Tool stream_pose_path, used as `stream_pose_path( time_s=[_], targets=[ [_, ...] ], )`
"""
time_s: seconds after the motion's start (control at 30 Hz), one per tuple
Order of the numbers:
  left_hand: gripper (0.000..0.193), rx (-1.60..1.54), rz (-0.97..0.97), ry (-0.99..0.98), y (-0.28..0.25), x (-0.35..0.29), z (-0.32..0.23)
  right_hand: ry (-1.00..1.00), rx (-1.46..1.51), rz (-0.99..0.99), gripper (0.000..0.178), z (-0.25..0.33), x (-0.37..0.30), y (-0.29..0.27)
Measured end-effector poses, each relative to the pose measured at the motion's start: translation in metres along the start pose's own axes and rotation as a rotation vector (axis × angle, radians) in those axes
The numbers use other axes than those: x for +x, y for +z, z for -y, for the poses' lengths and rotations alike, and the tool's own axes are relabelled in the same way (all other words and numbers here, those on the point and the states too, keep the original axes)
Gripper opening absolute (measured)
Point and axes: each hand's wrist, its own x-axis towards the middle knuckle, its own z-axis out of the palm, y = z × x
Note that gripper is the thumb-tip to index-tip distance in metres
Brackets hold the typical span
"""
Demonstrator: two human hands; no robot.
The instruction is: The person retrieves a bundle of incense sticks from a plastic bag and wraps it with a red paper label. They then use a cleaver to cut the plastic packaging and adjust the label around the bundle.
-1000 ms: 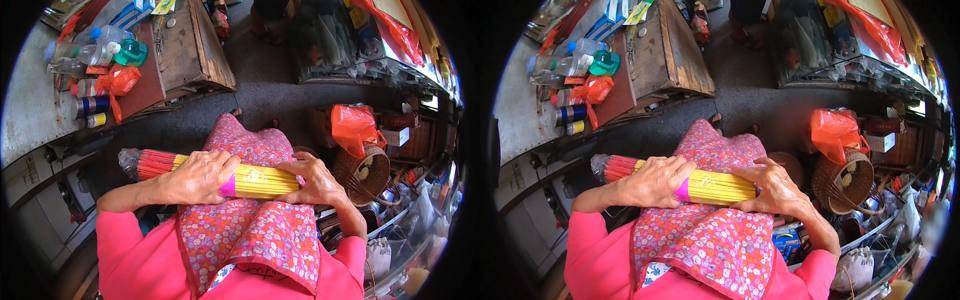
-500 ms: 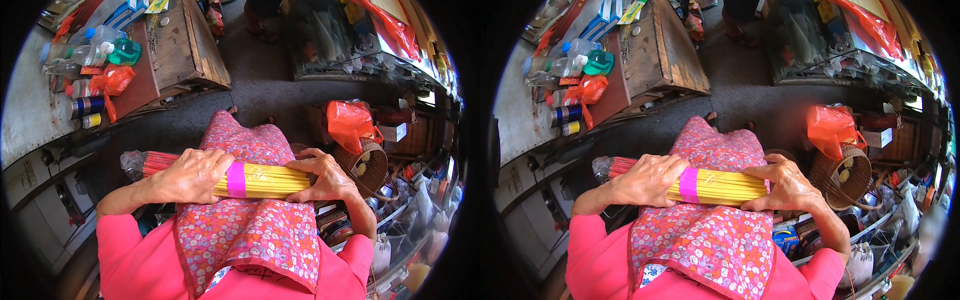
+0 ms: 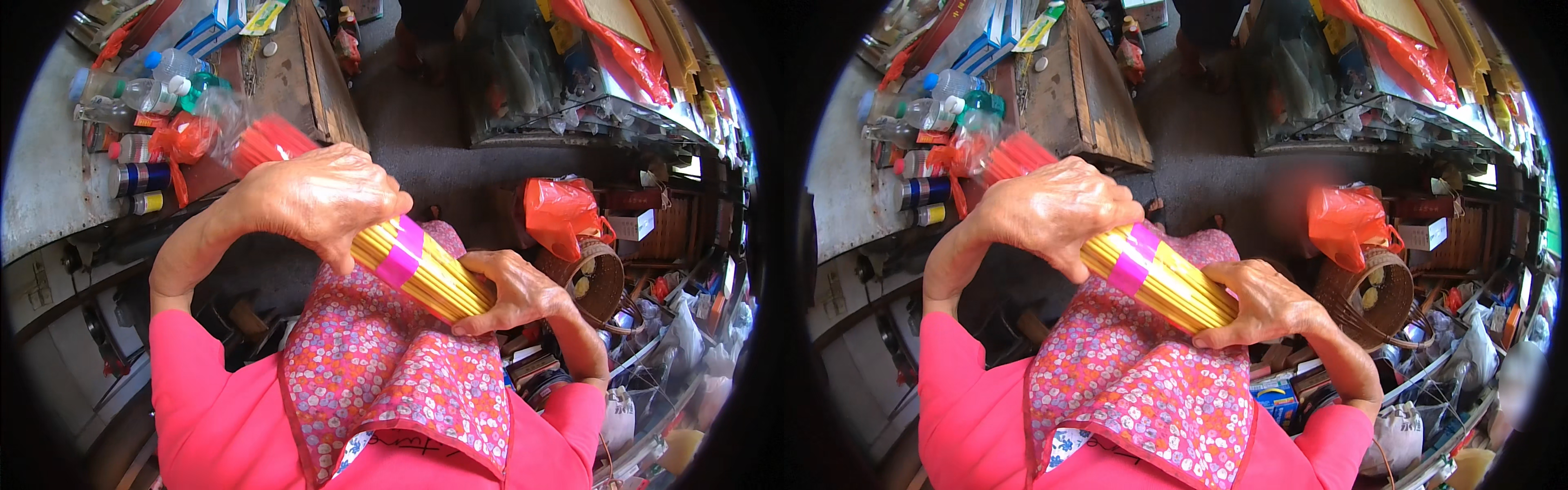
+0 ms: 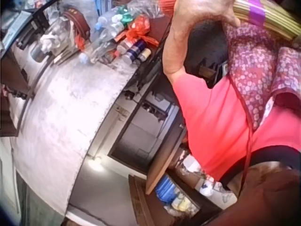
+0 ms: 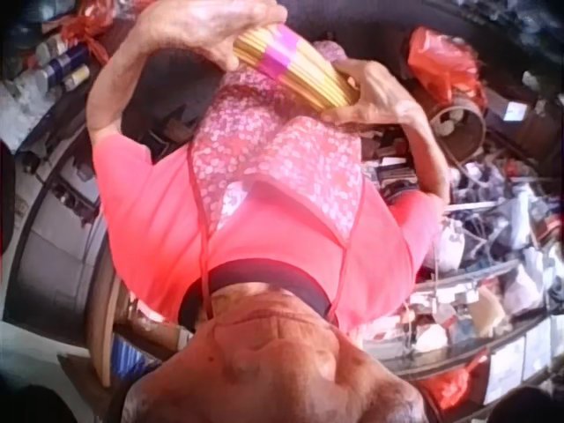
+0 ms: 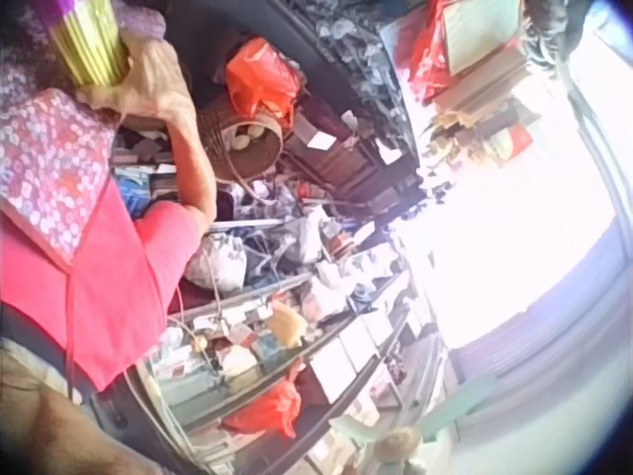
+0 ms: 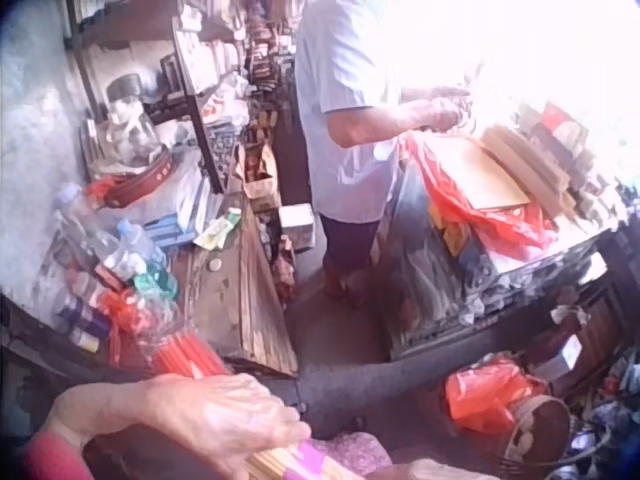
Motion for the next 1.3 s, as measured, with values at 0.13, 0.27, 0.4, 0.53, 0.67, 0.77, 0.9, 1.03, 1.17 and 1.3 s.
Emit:
stream_pose_path(
  time_s=[0.13, 0.27, 0.4, 0.53, 0.67, 0.77, 0.9, 1.03, 1.17, 1.3],
  targets=[
    [0.071, 0.285, -0.469, -0.055, -0.011, -0.015, -0.008, 0.039, 0.353, -0.162, 0.077, -0.005, -0.002, 0.003],
    [0.087, -0.044, -1.221, -0.278, 0.029, 0.004, -0.016, 0.018, 0.669, -0.322, 0.074, -0.016, 0.006, 0.022],
    [0.078, -1.535, -1.325, -0.287, 0.088, 0.043, -0.018, -0.059, 0.781, -0.419, 0.067, -0.015, 0.017, 0.024],
    [0.087, -1.768, -1.166, 0.109, 0.083, 0.081, -0.011, -0.118, 0.748, -0.520, 0.065, -0.009, 0.034, 0.021],
    [0.071, -1.824, -1.207, 0.041, 0.054, 0.079, -0.002, -0.047, 0.686, -0.549, 0.065, -0.001, 0.043, 0.016],
    [0.054, -1.912, -1.279, 0.102, 0.069, 0.085, -0.006, 0.000, 0.563, -0.572, 0.074, -0.003, 0.053, 0.015],
    [0.063, -1.876, -1.229, 0.068, 0.075, 0.081, -0.012, -0.056, 0.608, -0.529, 0.082, -0.006, 0.053, 0.019],
    [0.075, -1.820, -1.400, 0.238, 0.050, 0.055, 0.038, 0.078, 0.375, -0.496, 0.083, 0.003, 0.038, 0.023],
    [0.079, -2.050, -1.236, 0.136, 0.038, 0.009, 0.112, 0.160, 0.211, -0.481, 0.081, 0.007, 0.035, 0.037],
    [0.049, -2.164, -1.398, 0.129, 0.049, -0.001, 0.146, 0.260, 0.080, -0.534, 0.075, 0.022, 0.038, 0.045]
  ],
)
